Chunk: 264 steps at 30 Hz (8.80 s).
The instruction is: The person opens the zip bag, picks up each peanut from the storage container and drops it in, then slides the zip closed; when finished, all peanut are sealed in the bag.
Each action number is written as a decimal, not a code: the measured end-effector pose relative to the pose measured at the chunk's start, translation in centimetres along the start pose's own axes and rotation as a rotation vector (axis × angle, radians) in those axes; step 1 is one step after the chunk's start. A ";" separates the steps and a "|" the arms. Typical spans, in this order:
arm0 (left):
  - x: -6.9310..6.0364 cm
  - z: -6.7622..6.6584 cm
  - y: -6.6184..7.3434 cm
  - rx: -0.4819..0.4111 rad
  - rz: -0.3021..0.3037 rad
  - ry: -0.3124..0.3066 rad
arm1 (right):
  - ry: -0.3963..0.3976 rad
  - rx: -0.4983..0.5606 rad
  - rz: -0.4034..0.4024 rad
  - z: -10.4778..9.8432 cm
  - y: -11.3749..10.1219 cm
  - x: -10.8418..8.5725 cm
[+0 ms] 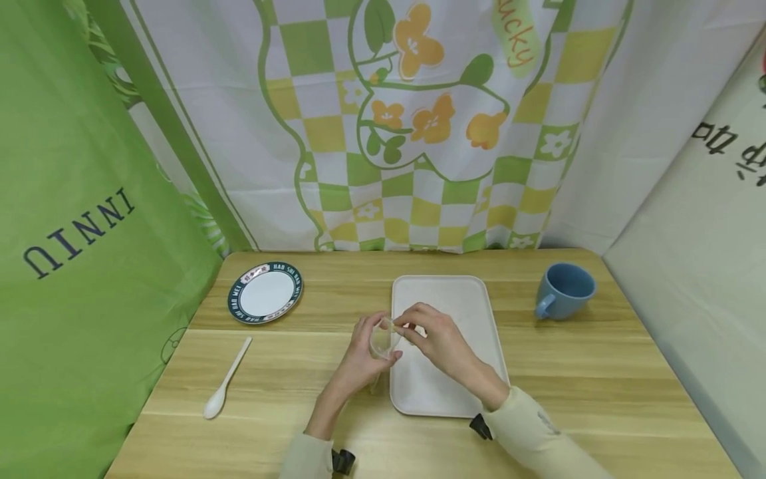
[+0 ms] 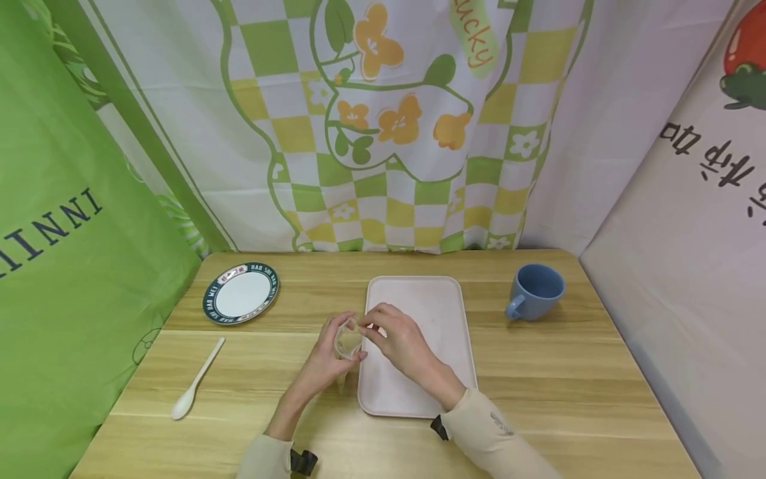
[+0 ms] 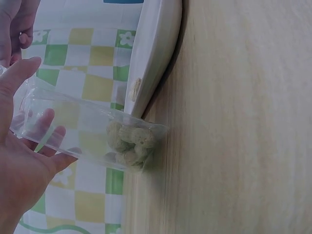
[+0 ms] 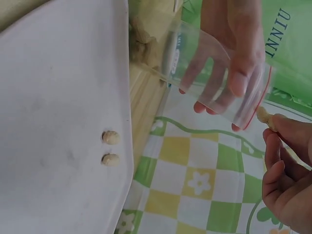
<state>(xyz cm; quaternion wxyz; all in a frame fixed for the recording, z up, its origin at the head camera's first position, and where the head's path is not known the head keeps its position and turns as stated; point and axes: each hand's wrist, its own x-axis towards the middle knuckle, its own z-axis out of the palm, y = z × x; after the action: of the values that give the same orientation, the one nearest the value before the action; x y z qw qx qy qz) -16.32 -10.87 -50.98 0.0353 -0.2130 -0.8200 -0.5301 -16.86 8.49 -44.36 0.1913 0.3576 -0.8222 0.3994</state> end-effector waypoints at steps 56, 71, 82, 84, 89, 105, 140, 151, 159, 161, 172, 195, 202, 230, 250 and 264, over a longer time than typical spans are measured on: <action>-0.2 0.2 0.1 0.027 -0.011 0.032 | -0.323 -0.237 0.456 3.4 8.8 -0.2; 0.2 -0.1 0.0 0.035 0.014 0.026 | 0.010 -0.067 0.246 0.4 5.1 0.5; 0.1 -0.2 -0.2 0.047 0.035 0.030 | -0.004 0.013 0.101 0.4 1.1 1.1; 0.1 -0.2 -0.2 0.043 0.033 0.031 | -0.038 0.022 0.081 0.5 0.7 1.1; 0.1 -0.3 -0.2 0.028 0.017 0.022 | -0.069 0.015 0.050 0.9 0.2 0.9; 0.1 -0.3 -0.1 0.045 0.015 0.029 | -0.021 -0.060 0.107 -0.3 1.8 2.1; -0.3 0.0 -0.2 0.027 0.016 0.032 | -0.245 -0.275 0.543 4.4 6.4 -0.3; 0.0 -0.2 -0.4 0.047 0.050 0.040 | 0.017 -0.160 0.405 1.2 4.3 1.7; 0.2 -0.2 -0.3 0.056 0.050 0.032 | 0.062 -0.050 0.237 -0.8 1.5 2.4; 0.2 -0.2 -0.2 0.049 0.042 0.030 | 0.033 -0.011 0.208 -1.0 0.8 2.3; 0.2 -0.3 0.0 0.030 0.016 0.017 | -0.095 0.052 0.117 0.2 -0.6 1.9; 0.1 -0.5 0.0 0.032 -0.004 0.015 | -0.056 -0.069 0.060 0.3 -1.1 1.3; 0.2 -0.6 0.3 0.039 -0.004 0.021 | -0.005 -0.099 0.151 -0.2 -1.2 1.1; -0.6 -1.9 -0.3 0.013 -0.040 0.099 | -0.036 -0.227 0.045 2.5 -2.1 -0.8; -3.5 -5.6 1.8 -0.284 0.060 0.407 | -0.041 0.023 0.144 1.9 -0.4 -0.8; -4.0 -4.9 2.7 -0.295 0.071 0.356 | -0.104 -0.039 0.017 4.4 -3.0 0.9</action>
<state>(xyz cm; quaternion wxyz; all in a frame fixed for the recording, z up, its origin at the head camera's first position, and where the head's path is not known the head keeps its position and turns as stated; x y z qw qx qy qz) -12.45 -15.49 -47.67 0.1664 -0.1476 -0.7064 -0.6720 -15.37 3.33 -44.93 0.1521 0.3672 -0.8415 0.3658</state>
